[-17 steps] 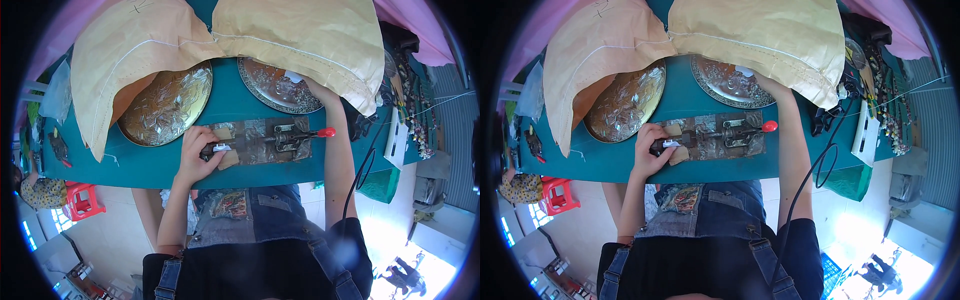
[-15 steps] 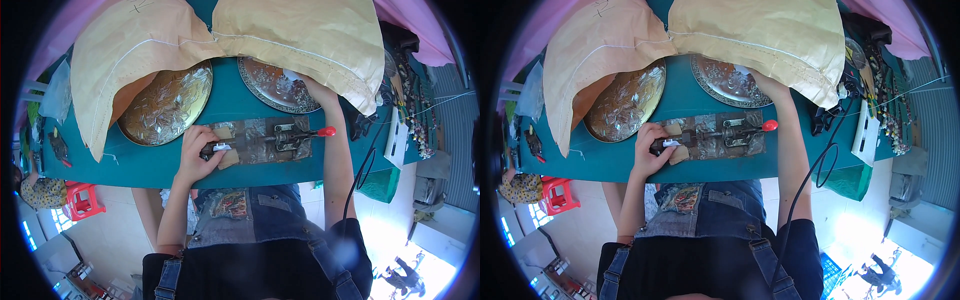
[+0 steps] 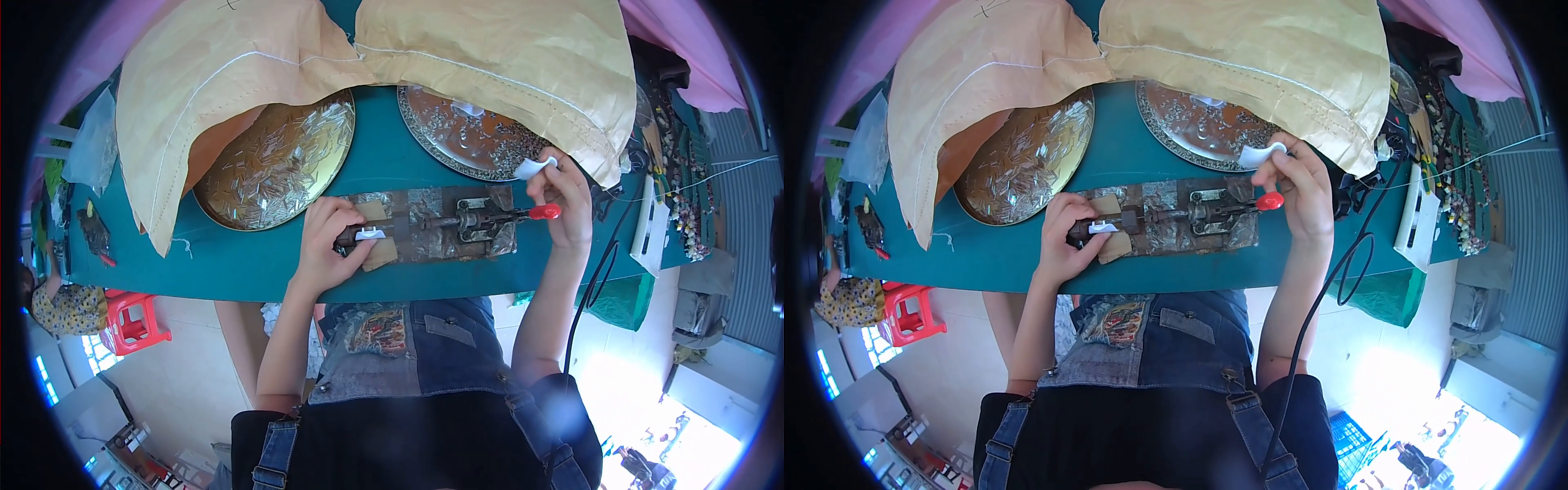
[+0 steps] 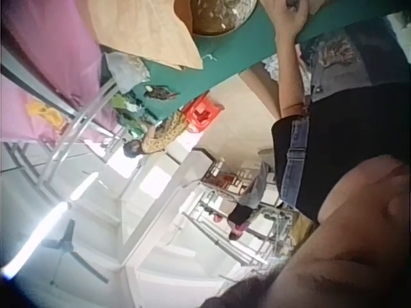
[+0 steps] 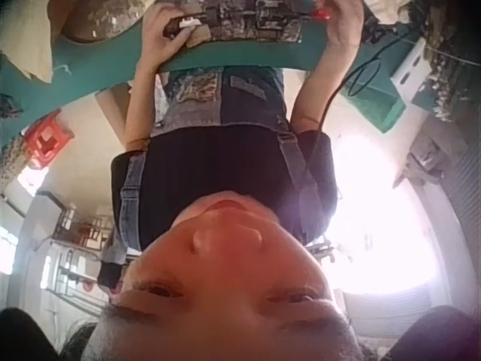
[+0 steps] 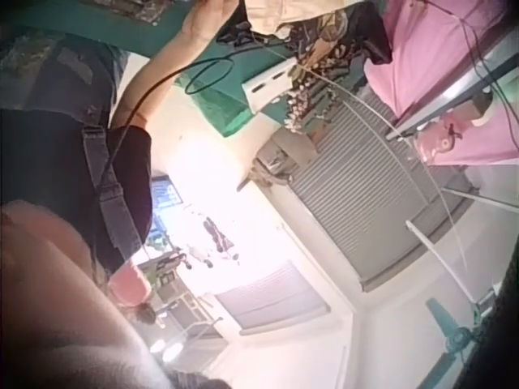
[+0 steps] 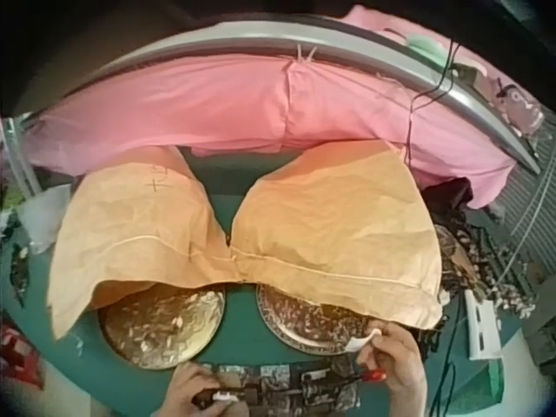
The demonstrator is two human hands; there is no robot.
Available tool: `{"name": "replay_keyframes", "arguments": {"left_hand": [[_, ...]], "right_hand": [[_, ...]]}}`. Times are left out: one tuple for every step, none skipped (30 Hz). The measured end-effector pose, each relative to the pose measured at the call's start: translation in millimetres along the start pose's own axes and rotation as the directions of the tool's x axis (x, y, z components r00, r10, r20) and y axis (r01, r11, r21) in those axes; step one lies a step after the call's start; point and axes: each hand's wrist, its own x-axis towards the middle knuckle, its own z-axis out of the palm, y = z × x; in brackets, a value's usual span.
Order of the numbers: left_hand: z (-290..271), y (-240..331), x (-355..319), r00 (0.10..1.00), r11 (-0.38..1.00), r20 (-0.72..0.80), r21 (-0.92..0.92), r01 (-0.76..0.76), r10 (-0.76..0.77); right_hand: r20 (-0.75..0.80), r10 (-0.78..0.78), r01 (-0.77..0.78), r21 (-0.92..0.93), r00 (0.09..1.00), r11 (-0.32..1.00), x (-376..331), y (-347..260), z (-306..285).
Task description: The person assembles components by placing a white plastic part into a jig, inserting small metal pins from a tray, and pressing them together with a lever. They repeat this process, occasionally using a pen to mark parts and placing the finished pieces into a box.
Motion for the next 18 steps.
{"name": "replay_keyframes", "arguments": {"left_hand": [[0.9,0.2,0.3,1.0,1.0,0.002,-0.001,0.0,0.0],[1.7,0.3,0.5,1.0,1.0,-0.016,-0.018,0.005,-0.005],[2.3,0.7,0.6,0.999,0.999,-0.035,-0.036,0.01,-0.011],[2.7,0.7,0.6,0.999,0.999,-0.036,-0.035,0.011,-0.013],[2.8,1.0,0.6,0.999,0.999,-0.038,-0.034,0.012,-0.014],[3.0,1.3,0.7,0.999,0.999,-0.039,-0.033,0.013,-0.015],[2.2,1.5,1.1,0.999,0.999,-0.043,-0.027,0.018,-0.019],[2.0,1.7,0.7,0.999,0.999,-0.038,-0.027,0.022,-0.023],[1.6,1.7,0.2,0.999,0.999,-0.032,-0.026,0.026,-0.027],[1.1,2.0,2.3,0.999,0.999,-0.032,-0.025,0.027,-0.028],[-0.1,2.1,1.9,0.999,0.999,-0.016,-0.02,0.03,-0.031],[-0.1,2.1,3.1,1.0,0.999,0.004,-0.023,0.028,-0.028],[-2.1,3.0,3.7,0.999,0.999,0.003,-0.016,0.034,-0.034],[-2.2,3.2,3.6,0.999,0.999,0.008,-0.013,0.032,-0.032],[-2.2,2.5,3.0,0.999,0.999,0.012,-0.009,0.031,-0.031],[-1.4,0.4,2.1,0.999,0.999,0.009,-0.009,0.036,-0.036],[-1.1,-0.6,1.8,1.0,1.0,0.006,-0.005,0.021,-0.021],[-0.9,-0.8,0.4,1.0,1.0,0.003,-0.002,0.006,-0.006]], "right_hand": [[-0.041,-0.008,0.008,-0.016,0.999,1.0,-1.6,-3.2,5.5],[-0.043,-0.008,0.007,-0.015,0.999,1.0,-1.9,-3.3,12.7],[-0.062,-0.119,0.115,-0.054,0.991,0.992,-1.8,-2.4,20.4],[-0.073,-0.228,0.221,-0.094,0.971,0.971,-1.1,-2.0,24.2],[-0.072,-0.227,0.22,-0.094,0.971,0.971,-2.8,-2.6,23.7],[-0.112,-0.28,0.247,-0.245,0.953,0.938,-7.3,-3.3,22.8],[-0.138,-0.336,0.261,-0.387,0.932,0.884,-11.2,-3.7,23.8],[-0.16,-0.351,0.252,-0.437,0.923,0.863,-19.6,-7.1,31.2],[-0.223,-0.453,0.265,-0.563,0.863,0.783,-26.1,-9.4,43.0],[-0.269,-0.558,0.256,-0.68,0.785,0.687,-32.7,-14.5,59.0],[-0.283,-0.641,0.206,-0.789,0.714,0.578,-40.1,-22.4,80.5],[-0.151,-0.78,0.288,-0.874,0.607,0.392,-45.7,-20.9,89.7],[0.002,-0.875,0.349,-0.918,0.484,0.19,-49.2,-17.4,98.3],[-0.04,-0.847,0.582,-0.709,0.531,0.399,-55.8,-9.7,109.5],[0.142,-0.748,0.597,-0.705,0.648,0.383,-62.8,-15.6,118.7],[0.291,-0.662,0.592,-0.753,0.69,0.286,-59.6,-20.8,133.9],[0.321,-0.537,0.524,-0.805,0.78,0.278,-48.6,-18.6,147.7],[0.346,-0.506,0.514,-0.824,0.79,0.24,-31.9,-3.0,153.1]]}}
